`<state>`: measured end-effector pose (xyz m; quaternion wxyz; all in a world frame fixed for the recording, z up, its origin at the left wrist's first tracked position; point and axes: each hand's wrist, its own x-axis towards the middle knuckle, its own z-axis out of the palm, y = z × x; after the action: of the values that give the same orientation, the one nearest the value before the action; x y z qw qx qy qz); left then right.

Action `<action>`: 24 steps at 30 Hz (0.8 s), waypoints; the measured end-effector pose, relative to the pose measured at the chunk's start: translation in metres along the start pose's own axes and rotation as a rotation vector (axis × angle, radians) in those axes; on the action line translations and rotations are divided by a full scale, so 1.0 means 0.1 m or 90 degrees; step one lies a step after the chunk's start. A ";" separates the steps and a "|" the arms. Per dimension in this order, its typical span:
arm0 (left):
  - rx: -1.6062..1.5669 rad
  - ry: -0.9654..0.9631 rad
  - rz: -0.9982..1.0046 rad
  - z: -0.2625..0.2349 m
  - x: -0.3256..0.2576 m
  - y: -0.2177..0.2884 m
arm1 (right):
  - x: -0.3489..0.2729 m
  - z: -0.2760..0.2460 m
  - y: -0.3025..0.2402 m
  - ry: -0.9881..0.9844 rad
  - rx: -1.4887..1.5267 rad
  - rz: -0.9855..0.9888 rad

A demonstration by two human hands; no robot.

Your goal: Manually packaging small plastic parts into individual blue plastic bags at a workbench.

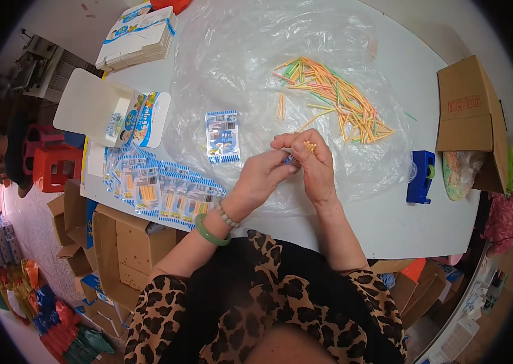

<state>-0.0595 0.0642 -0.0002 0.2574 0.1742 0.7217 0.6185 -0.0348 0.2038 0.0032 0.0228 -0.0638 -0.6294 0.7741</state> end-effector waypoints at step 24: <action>-0.213 0.072 0.130 -0.17 -0.15 -0.05 | -0.25 -0.20 -0.14 0.006 -0.205 -0.021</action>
<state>-0.0567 0.0414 -0.0013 0.1780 0.1666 0.6009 0.7612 -0.0078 0.2232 0.0144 0.0280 -0.0601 -0.7462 0.6624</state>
